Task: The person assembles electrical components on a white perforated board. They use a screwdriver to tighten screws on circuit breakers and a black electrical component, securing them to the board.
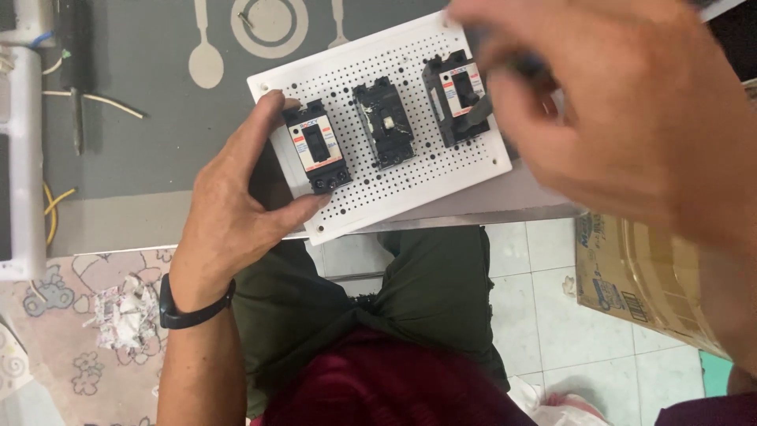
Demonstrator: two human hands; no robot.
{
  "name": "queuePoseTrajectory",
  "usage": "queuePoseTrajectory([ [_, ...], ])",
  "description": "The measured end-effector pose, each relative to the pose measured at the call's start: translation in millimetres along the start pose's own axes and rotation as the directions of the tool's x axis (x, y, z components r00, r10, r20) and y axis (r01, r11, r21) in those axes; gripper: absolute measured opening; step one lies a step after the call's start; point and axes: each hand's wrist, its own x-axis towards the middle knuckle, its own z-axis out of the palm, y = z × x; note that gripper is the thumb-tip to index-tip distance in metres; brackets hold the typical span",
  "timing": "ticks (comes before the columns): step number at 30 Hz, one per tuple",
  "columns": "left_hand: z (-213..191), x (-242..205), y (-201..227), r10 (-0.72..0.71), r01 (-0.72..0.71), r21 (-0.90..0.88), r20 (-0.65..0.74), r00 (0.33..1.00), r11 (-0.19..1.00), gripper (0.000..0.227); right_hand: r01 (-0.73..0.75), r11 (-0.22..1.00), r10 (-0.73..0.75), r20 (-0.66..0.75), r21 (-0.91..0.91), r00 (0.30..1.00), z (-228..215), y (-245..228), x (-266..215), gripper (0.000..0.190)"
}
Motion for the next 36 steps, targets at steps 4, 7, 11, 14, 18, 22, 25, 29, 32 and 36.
queuePoseTrajectory([
  [4,-0.5,1.0,5.9,-0.014,0.014,0.029,-0.001,1.0,0.999,0.089,0.136,0.985,-0.141,-0.039,-0.102,0.989,2.9,6.9,-6.1,0.033],
  [7,1.9,0.3,4.1,-0.017,0.018,0.023,-0.006,1.0,1.0,0.094,0.084,0.977,-0.114,-0.148,-0.198,0.982,13.1,14.0,-9.9,0.018],
  [11,1.1,1.4,7.0,-0.024,0.024,0.057,-0.005,1.0,0.998,0.093,0.061,0.975,-0.075,0.057,0.212,0.996,-3.8,0.6,2.8,0.048],
  [14,2.3,2.9,9.1,-0.024,0.023,0.069,0.01,1.0,0.997,0.091,0.078,0.997,-0.078,-0.134,-0.002,0.988,7.4,9.2,-5.9,0.029],
  [18,3.3,2.1,9.4,-0.052,0.053,0.057,-0.007,0.999,0.997,0.086,0.068,0.986,-0.068,-0.006,0.153,0.998,-6.9,7.4,-2.2,0.039],
  [22,2.3,2.8,9.2,-0.058,0.058,0.066,0.004,0.998,0.996,0.083,-0.05,0.996,0.047,0.049,0.076,0.998,-4.2,12.7,-10.7,0.018],
  [25,3.8,1.0,4.8,-0.033,0.033,0.092,-0.003,0.999,0.995,0.086,0.15,0.981,-0.161,-0.087,-0.122,0.983,9.3,24.2,-14.0,0.03],
  [29,3.5,1.0,4.8,-0.029,0.03,0.052,-0.008,1.0,0.998,0.084,0.157,0.976,-0.165,0.038,0.15,0.986,0.9,7.5,-4.7,0.05],
  [32,3.7,1.2,6.4,-0.041,0.04,0.056,0.0,0.999,0.998,0.084,0.21,0.975,-0.217,-0.094,-0.078,0.972,13.1,17.6,-10.7,0.022],
  [36,3.4,-0.1,2.1,-0.012,0.013,0.066,-0.007,1.0,0.998,0.084,0.21,0.976,-0.213,-0.047,-0.066,0.976,3.1,14.3,-8.6,0.035],
])
